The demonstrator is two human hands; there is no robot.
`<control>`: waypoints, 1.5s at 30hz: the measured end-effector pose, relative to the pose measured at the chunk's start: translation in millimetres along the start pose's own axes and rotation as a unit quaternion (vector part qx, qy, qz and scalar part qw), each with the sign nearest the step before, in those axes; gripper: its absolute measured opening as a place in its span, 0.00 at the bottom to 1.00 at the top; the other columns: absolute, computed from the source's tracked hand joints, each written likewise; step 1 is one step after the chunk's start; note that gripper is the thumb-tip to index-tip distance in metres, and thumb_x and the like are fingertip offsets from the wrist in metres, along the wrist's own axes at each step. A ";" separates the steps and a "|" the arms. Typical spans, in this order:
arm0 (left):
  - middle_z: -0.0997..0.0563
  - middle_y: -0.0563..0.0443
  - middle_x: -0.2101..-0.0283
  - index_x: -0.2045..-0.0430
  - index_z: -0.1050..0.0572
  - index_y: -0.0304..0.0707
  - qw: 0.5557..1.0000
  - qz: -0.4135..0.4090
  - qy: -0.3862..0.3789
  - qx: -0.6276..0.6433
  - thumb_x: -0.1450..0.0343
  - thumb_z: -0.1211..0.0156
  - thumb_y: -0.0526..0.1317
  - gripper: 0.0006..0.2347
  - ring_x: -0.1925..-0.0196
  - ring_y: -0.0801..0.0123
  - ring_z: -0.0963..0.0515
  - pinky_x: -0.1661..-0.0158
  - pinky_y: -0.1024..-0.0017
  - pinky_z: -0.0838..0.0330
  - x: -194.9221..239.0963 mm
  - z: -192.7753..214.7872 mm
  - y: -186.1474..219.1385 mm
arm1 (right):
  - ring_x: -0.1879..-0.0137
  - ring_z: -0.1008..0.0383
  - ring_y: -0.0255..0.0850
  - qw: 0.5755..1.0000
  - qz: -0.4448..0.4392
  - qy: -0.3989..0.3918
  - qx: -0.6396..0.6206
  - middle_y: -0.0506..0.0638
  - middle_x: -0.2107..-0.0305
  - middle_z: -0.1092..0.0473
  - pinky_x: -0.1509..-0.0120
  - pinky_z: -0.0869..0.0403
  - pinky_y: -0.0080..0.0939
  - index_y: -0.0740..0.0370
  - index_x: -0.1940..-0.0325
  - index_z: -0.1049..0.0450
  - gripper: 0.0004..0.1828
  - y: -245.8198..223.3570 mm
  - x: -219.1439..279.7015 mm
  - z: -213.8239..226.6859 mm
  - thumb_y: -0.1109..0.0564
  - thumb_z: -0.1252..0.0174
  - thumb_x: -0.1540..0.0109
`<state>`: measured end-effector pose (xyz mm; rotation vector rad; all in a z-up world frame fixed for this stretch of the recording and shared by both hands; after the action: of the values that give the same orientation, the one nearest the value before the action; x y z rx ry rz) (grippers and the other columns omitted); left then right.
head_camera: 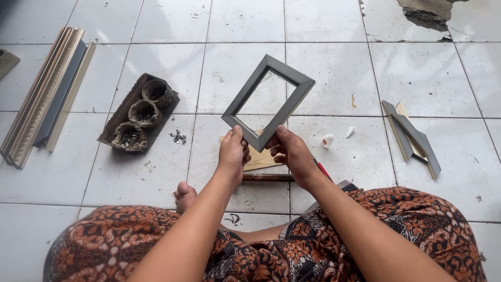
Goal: Assembling a picture frame by aligning corners, hammering nails, and trimming molding pieces.
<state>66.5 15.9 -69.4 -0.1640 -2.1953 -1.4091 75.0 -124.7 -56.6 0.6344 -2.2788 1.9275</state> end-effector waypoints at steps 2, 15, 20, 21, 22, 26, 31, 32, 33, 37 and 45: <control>0.47 0.63 0.85 0.75 0.37 0.44 0.999 -0.014 0.016 -0.035 0.29 0.60 0.46 0.09 0.87 0.81 0.47 0.84 0.83 0.48 -1.6 0.6 -2.7 | 0.69 0.37 0.34 0.999 -0.012 0.013 0.039 0.50 0.75 0.33 0.67 0.37 0.32 0.60 0.64 0.31 0.22 10.7 -7.2 4.5 0.39 0.53 0.42; 0.64 0.46 0.35 0.39 0.59 0.51 0.597 -0.084 -0.190 -0.775 0.33 0.79 0.58 0.27 0.35 0.46 0.67 0.42 0.45 0.72 25.5 -35.5 -21.6 | 0.61 0.39 0.40 0.980 -0.088 0.107 -0.140 0.47 0.72 0.41 0.53 0.34 0.44 0.58 0.64 0.37 0.12 1.4 -32.1 14.9 0.47 0.55 0.39; 0.69 0.48 0.34 0.39 0.63 0.54 0.560 -0.014 -0.141 -0.816 0.34 0.85 0.60 0.28 0.34 0.50 0.73 0.41 0.48 0.80 14.4 -18.4 -18.3 | 0.57 0.41 0.43 0.976 -0.088 0.125 -0.153 0.49 0.68 0.44 0.48 0.34 0.58 0.60 0.59 0.40 0.14 11.4 -40.1 22.4 0.48 0.56 0.38; 0.70 0.47 0.34 0.39 0.64 0.55 0.551 0.019 -0.098 -0.828 0.34 0.87 0.60 0.28 0.34 0.50 0.75 0.42 0.48 0.83 10.9 -9.6 -13.4 | 0.55 0.42 0.44 0.978 -0.088 0.124 -0.146 0.50 0.66 0.44 0.48 0.34 0.62 0.61 0.54 0.40 0.16 15.5 -42.7 23.5 0.47 0.56 0.38; 0.70 0.47 0.34 0.39 0.64 0.55 0.551 0.019 -0.097 -0.829 0.34 0.87 0.60 0.28 0.34 0.50 0.75 0.42 0.48 0.83 5.8 -2.9 -14.7 | 0.55 0.42 0.44 0.978 -0.088 0.123 -0.147 0.50 0.66 0.44 0.48 0.34 0.62 0.61 0.54 0.40 0.16 15.3 -42.0 23.1 0.47 0.56 0.38; 0.71 0.47 0.34 0.39 0.63 0.48 0.544 0.000 -0.039 -0.838 0.34 0.84 0.60 0.29 0.35 0.49 0.76 0.43 0.45 0.83 10.6 -3.4 -4.8 | 0.54 0.42 0.44 0.979 -0.081 0.119 -0.142 0.49 0.65 0.45 0.45 0.36 0.65 0.60 0.52 0.41 0.17 14.7 -42.0 22.6 0.47 0.56 0.38; 0.68 0.50 0.34 0.39 0.62 0.49 0.570 -0.066 -0.169 -0.801 0.36 0.82 0.63 0.32 0.34 0.52 0.72 0.40 0.50 0.79 21.4 -27.5 -32.3 | 0.55 0.41 0.44 0.978 -0.076 0.125 -0.145 0.49 0.66 0.43 0.45 0.36 0.64 0.59 0.54 0.41 0.15 16.8 -41.5 22.9 0.47 0.56 0.38; 0.69 0.49 0.34 0.39 0.61 0.48 0.558 -0.054 -0.123 -0.819 0.36 0.84 0.62 0.32 0.34 0.52 0.74 0.40 0.49 0.80 13.0 -19.6 -27.8 | 0.56 0.40 0.43 0.980 -0.072 0.123 -0.136 0.48 0.67 0.43 0.46 0.35 0.63 0.59 0.53 0.40 0.16 17.2 -41.8 23.8 0.47 0.56 0.38; 0.70 0.49 0.34 0.39 0.61 0.48 0.543 -0.042 -0.076 -0.836 0.35 0.86 0.62 0.31 0.34 0.52 0.75 0.41 0.49 0.81 4.3 -11.7 -21.7 | 0.56 0.39 0.43 0.982 -0.066 0.121 -0.128 0.48 0.67 0.42 0.46 0.34 0.62 0.59 0.53 0.40 0.16 16.6 -43.3 24.0 0.47 0.55 0.38; 0.68 0.43 0.35 0.40 0.59 0.40 0.569 0.008 0.044 -0.821 0.34 0.82 0.62 0.32 0.35 0.48 0.75 0.43 0.45 0.81 -0.4 13.6 -5.7 | 0.56 0.38 0.42 0.984 -0.069 0.120 -0.115 0.48 0.68 0.41 0.46 0.34 0.60 0.59 0.53 0.39 0.16 22.8 -42.6 23.3 0.47 0.55 0.39; 0.65 0.43 0.34 0.40 0.57 0.44 0.593 -0.021 0.032 -0.804 0.34 0.82 0.62 0.31 0.34 0.49 0.73 0.42 0.45 0.77 -15.6 11.7 -2.0 | 0.55 0.38 0.43 0.984 -0.066 0.127 -0.108 0.49 0.67 0.41 0.45 0.34 0.57 0.60 0.54 0.39 0.16 27.9 -45.5 29.6 0.47 0.56 0.38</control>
<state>74.8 28.0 -82.4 -0.6180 -0.1610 -2.8274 112.0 -138.3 -103.2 0.4692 -2.1832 1.5741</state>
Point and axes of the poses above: each hand's wrist, its own x-axis away from the middle knuckle, its own z-axis out of the back of the hand, y = z × x, the point moved 5 cm from there along -x, towards the middle knuckle
